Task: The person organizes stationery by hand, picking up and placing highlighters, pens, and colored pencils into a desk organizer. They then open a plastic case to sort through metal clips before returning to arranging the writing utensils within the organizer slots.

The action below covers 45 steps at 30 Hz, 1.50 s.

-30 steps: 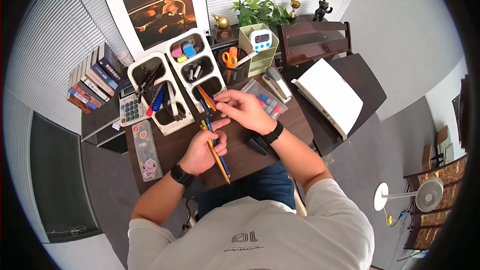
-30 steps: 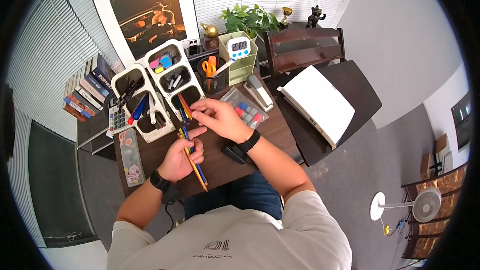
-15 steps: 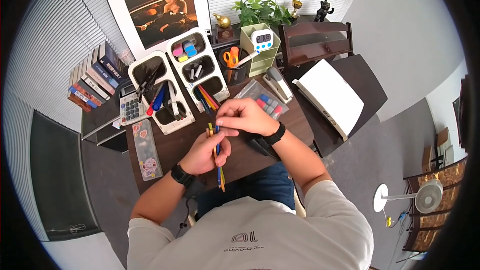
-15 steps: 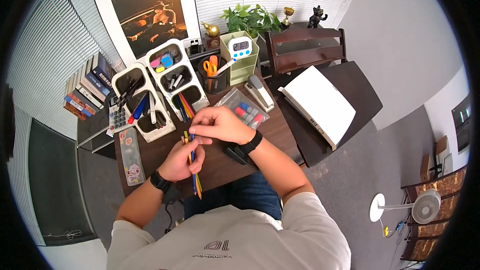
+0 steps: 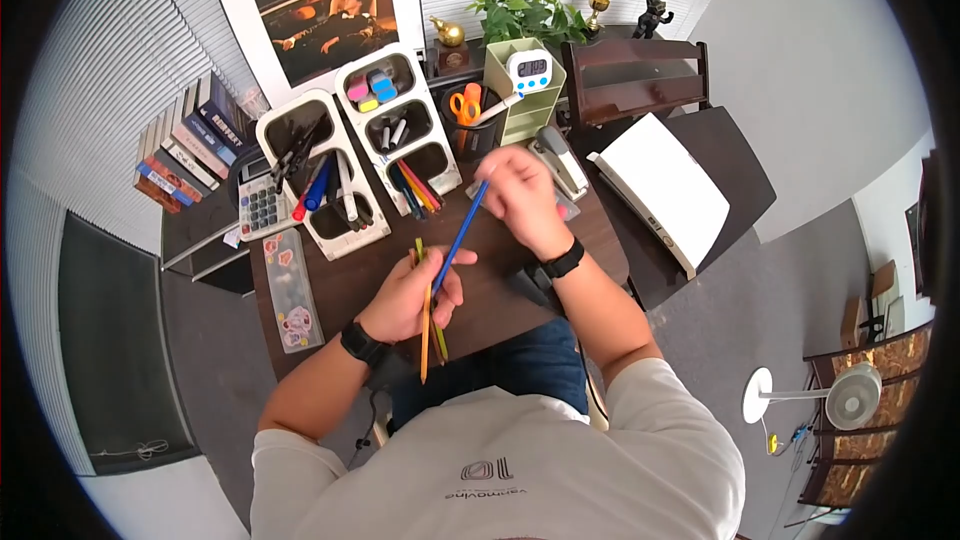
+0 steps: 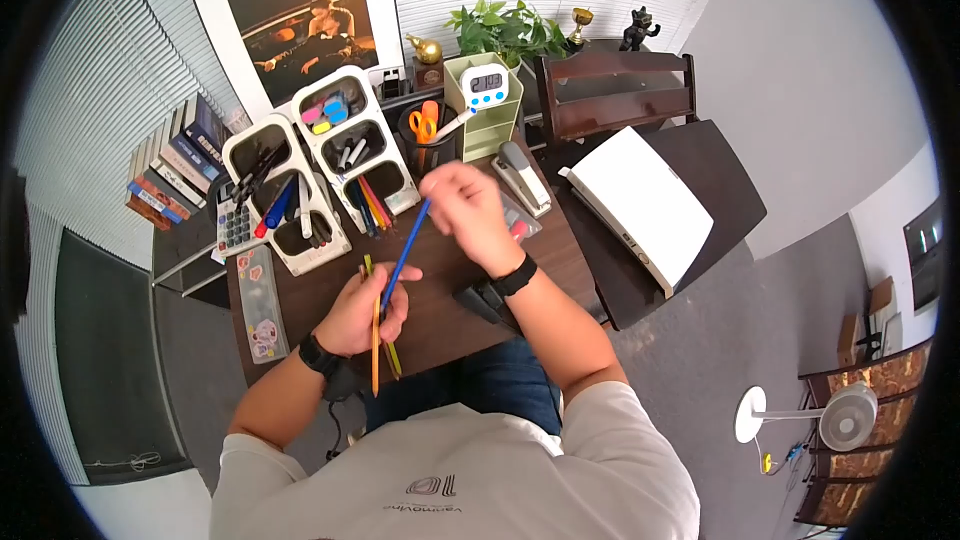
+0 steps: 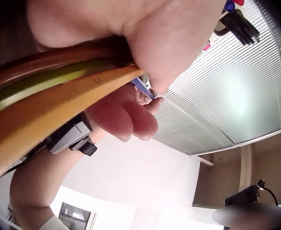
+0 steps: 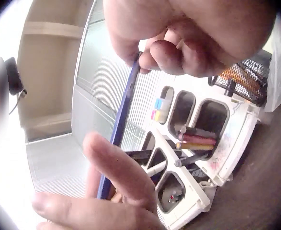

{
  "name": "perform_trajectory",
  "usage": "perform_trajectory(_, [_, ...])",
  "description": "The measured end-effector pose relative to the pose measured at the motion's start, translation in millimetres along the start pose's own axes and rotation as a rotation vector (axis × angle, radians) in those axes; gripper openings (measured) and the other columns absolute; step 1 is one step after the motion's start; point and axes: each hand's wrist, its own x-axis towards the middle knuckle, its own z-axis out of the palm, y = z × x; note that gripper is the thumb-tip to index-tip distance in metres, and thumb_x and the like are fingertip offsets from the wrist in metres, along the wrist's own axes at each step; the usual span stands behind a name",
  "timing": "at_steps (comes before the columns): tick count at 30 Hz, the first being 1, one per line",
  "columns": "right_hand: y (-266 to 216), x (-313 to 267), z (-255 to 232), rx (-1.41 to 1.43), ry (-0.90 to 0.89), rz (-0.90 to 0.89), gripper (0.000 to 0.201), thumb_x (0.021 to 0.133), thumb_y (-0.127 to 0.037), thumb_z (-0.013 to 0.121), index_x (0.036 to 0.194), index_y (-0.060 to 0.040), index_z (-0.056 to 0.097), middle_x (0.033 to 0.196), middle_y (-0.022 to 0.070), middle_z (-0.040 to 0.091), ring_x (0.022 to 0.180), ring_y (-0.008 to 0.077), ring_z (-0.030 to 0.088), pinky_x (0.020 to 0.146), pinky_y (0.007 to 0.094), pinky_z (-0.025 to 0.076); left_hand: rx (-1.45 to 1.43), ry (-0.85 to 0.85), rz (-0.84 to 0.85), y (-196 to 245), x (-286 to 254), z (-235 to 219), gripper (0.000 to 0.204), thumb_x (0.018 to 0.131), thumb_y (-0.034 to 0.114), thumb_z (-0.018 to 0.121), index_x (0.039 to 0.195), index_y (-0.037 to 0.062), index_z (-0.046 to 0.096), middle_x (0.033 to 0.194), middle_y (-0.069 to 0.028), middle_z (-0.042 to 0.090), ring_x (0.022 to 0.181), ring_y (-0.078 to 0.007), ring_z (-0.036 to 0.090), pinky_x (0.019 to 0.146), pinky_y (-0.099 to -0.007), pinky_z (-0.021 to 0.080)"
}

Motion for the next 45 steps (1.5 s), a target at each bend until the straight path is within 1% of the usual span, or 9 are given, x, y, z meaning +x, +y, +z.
perform_trajectory(3, [-1.2,11.3,-8.6,0.183,0.244,-0.098,0.019,0.107,-0.021,0.058,0.101,-0.0036,0.064,0.066,0.0000,0.057,0.051,0.0090,0.052,0.047,0.0234,0.038,-0.094,0.059,0.018,-4.8,4.8,-5.2,0.051,0.112,0.050,0.039,0.131,0.0073,0.059,0.069,-0.0025,0.056,0.047,-0.0100,0.045,0.048,-0.0259,0.038])
perform_trajectory(8, [0.3,14.2,-10.9,0.185,0.307,-0.188,0.021,0.109,-0.023,0.058,0.106,-0.0033,0.062,0.076,0.0055,0.066,0.059,0.0131,0.062,0.055,0.0259,0.049,-0.245,0.130,0.074,-6.0,13.2,-13.0,0.046,0.113,0.047,0.040,0.127,0.0076,0.059,0.067,0.0034,0.043,0.051,-0.0056,0.036,0.051,-0.0240,0.031])
perform_trajectory(12, [2.9,10.8,-4.1,0.048,0.300,-0.215,0.019,0.107,-0.021,0.061,0.108,-0.0024,0.063,0.082,0.0062,0.069,0.064,0.0132,0.066,0.058,0.0260,0.051,-0.280,0.105,0.058,-6.8,14.1,-16.7,0.050,0.113,0.049,0.038,0.129,0.0064,0.059,0.068,0.0028,0.045,0.051,-0.0060,0.036,0.052,-0.0239,0.031])
perform_trajectory(15, [5.3,4.8,3.6,-0.082,0.230,-0.229,0.016,0.105,-0.015,0.064,0.113,-0.0014,0.064,0.087,0.0056,0.070,0.070,0.0118,0.068,0.063,0.0245,0.053,-0.331,0.045,0.061,-7.3,13.6,-15.0,0.045,0.113,0.041,0.040,0.135,0.0058,0.056,0.071,0.0016,0.048,0.054,-0.0071,0.039,0.055,-0.0249,0.033])
perform_trajectory(20, [17.1,2.1,8.4,-0.296,0.023,-0.189,0.017,0.098,-0.006,0.072,0.113,-0.0012,0.068,0.087,0.0010,0.068,0.072,0.0050,0.063,0.067,0.0211,0.051,-0.394,0.079,0.061,-4.4,13.0,-12.0,0.045,0.101,0.017,0.043,0.143,0.0022,0.050,0.079,-0.0028,0.054,0.065,-0.0112,0.045,0.063,-0.0280,0.038])
perform_trajectory(23, [21.2,-0.2,9.3,-0.366,-0.059,-0.119,0.017,0.094,-0.005,0.076,0.110,-0.0026,0.071,0.085,-0.0010,0.066,0.072,0.0027,0.059,0.066,0.0203,0.048,-0.421,0.048,0.093,-7.0,14.8,-15.2,0.046,0.100,0.016,0.043,0.143,0.0010,0.050,0.081,-0.0038,0.056,0.069,-0.0122,0.047,0.065,-0.0285,0.040])
perform_trajectory(33, [20.9,3.5,7.9,-0.360,0.004,-0.157,0.016,0.093,-0.003,0.076,0.107,-0.0039,0.068,0.086,-0.0036,0.065,0.073,0.0018,0.056,0.066,0.0197,0.047,-0.328,0.073,0.100,-13.1,18.0,-18.7,0.043,0.110,0.029,0.047,0.148,0.0070,0.049,0.095,-0.0026,0.066,0.082,-0.0143,0.059,0.075,-0.0336,0.048])
perform_trajectory(36, [20.3,1.0,8.5,-0.462,0.050,-0.261,0.015,0.093,-0.003,0.076,0.105,-0.0041,0.067,0.085,-0.0040,0.063,0.072,0.0020,0.055,0.065,0.0196,0.047,-0.313,0.074,0.120,-15.4,16.0,-20.1,0.041,0.112,0.032,0.047,0.147,0.0116,0.052,0.097,-0.0028,0.068,0.087,-0.0153,0.063,0.083,-0.0369,0.052])
perform_trajectory(45, [19.5,0.6,9.3,-0.500,0.123,-0.306,0.013,0.093,-0.002,0.075,0.100,-0.0047,0.063,0.085,-0.0030,0.058,0.073,0.0030,0.053,0.063,0.0214,0.046,-0.298,0.080,0.141,-10.5,15.4,-14.5,0.052,0.113,0.032,0.042,0.161,0.0133,0.034,0.094,-0.0019,0.066,0.084,-0.0134,0.061,0.080,-0.0364,0.051])
